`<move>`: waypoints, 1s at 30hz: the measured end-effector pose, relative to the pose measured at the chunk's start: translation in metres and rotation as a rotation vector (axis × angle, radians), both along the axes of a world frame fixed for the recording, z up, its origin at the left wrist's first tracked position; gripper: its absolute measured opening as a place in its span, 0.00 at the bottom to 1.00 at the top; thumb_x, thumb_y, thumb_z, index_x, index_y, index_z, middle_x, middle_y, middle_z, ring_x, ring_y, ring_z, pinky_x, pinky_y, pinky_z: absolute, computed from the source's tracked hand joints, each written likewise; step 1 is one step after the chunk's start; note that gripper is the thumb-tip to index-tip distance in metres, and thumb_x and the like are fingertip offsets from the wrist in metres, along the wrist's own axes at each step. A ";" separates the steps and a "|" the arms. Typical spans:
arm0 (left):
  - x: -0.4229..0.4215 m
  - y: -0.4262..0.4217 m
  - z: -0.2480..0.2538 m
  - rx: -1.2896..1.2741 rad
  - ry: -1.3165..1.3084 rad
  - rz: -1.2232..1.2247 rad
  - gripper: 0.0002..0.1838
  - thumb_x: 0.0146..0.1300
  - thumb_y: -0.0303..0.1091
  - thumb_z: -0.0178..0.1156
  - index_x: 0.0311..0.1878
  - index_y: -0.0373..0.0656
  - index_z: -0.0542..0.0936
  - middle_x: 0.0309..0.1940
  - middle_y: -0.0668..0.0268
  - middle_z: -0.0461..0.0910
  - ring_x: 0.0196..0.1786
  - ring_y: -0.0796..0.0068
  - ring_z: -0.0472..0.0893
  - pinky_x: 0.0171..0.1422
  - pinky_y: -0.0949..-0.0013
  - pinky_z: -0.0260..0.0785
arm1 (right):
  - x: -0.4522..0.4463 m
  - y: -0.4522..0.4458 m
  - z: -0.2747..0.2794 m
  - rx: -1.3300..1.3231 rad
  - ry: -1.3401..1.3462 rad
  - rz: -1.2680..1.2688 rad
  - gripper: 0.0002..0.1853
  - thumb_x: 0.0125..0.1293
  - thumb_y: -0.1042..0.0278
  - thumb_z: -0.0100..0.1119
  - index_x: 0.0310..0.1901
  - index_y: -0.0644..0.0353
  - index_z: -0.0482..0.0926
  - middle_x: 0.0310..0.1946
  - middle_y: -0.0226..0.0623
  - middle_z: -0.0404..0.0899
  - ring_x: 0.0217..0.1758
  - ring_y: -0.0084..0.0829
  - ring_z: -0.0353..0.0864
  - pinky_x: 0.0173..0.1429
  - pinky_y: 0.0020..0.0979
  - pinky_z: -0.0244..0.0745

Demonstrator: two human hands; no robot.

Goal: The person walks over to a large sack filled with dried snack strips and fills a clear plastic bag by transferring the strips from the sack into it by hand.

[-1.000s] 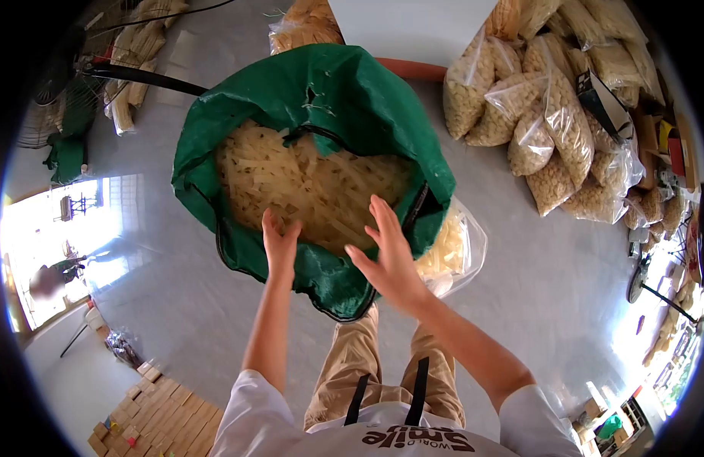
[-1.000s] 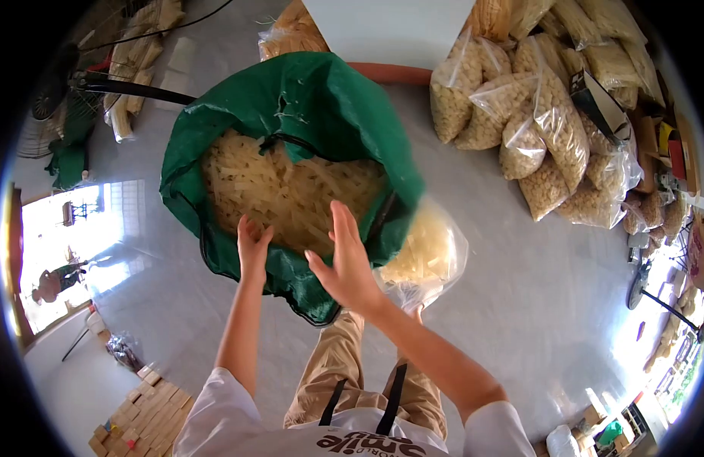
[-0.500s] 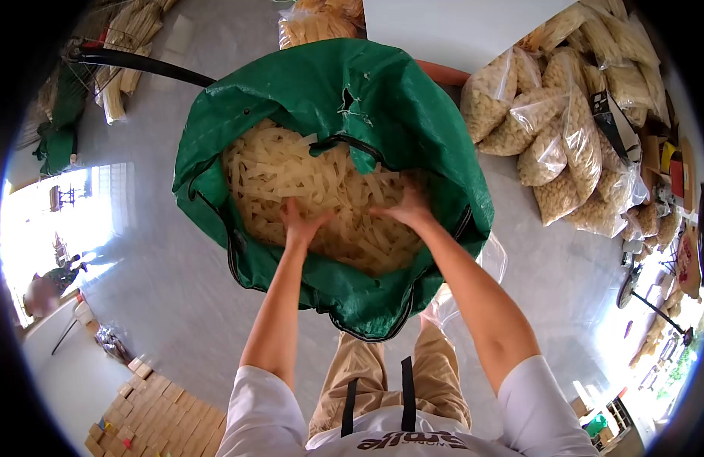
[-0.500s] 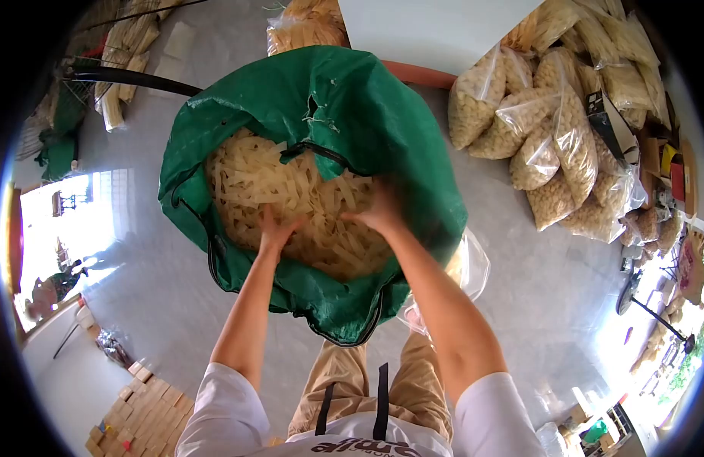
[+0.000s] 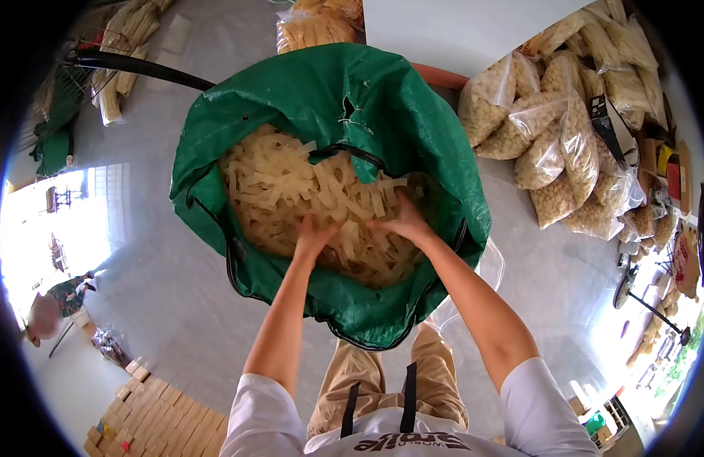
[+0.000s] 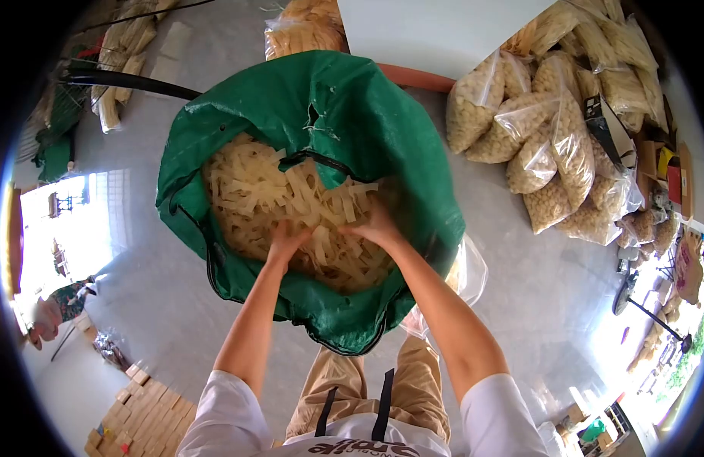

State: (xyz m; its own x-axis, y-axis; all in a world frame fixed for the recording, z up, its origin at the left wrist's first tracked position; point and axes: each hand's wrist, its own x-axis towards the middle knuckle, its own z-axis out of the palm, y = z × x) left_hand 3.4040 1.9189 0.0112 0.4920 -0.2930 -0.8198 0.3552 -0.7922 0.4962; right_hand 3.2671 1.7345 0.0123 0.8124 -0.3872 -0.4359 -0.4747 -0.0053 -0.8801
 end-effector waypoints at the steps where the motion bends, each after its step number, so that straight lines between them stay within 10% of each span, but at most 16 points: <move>1: 0.001 -0.004 0.004 -0.002 -0.001 -0.006 0.55 0.40 0.51 0.70 0.69 0.48 0.48 0.68 0.54 0.36 0.70 0.55 0.48 0.68 0.57 0.52 | 0.004 -0.001 0.002 0.070 0.041 -0.099 0.46 0.33 0.53 0.77 0.56 0.63 0.65 0.54 0.42 0.70 0.59 0.36 0.67 0.62 0.33 0.63; 13: -0.035 0.001 0.046 -0.417 0.324 0.087 0.63 0.37 0.44 0.73 0.70 0.42 0.39 0.68 0.54 0.49 0.69 0.62 0.53 0.68 0.61 0.51 | -0.012 0.016 0.019 0.384 0.104 -0.026 0.45 0.37 0.55 0.75 0.58 0.63 0.65 0.53 0.40 0.71 0.56 0.33 0.70 0.60 0.31 0.63; 15: -0.037 -0.001 0.045 -0.234 0.137 -0.232 0.61 0.34 0.36 0.75 0.69 0.41 0.46 0.65 0.55 0.56 0.66 0.64 0.59 0.66 0.64 0.54 | -0.012 0.022 0.014 0.025 0.098 0.101 0.44 0.35 0.58 0.75 0.57 0.64 0.67 0.55 0.42 0.69 0.56 0.33 0.70 0.59 0.32 0.65; 30: -0.065 0.003 0.108 -0.486 -0.503 -0.227 0.35 0.39 0.12 0.55 0.57 0.36 0.65 0.48 0.56 0.66 0.53 0.55 0.69 0.56 0.67 0.63 | -0.014 0.061 0.111 -0.166 -0.218 -0.233 0.20 0.41 0.72 0.65 0.41 0.63 0.77 0.48 0.47 0.72 0.56 0.45 0.70 0.56 0.36 0.68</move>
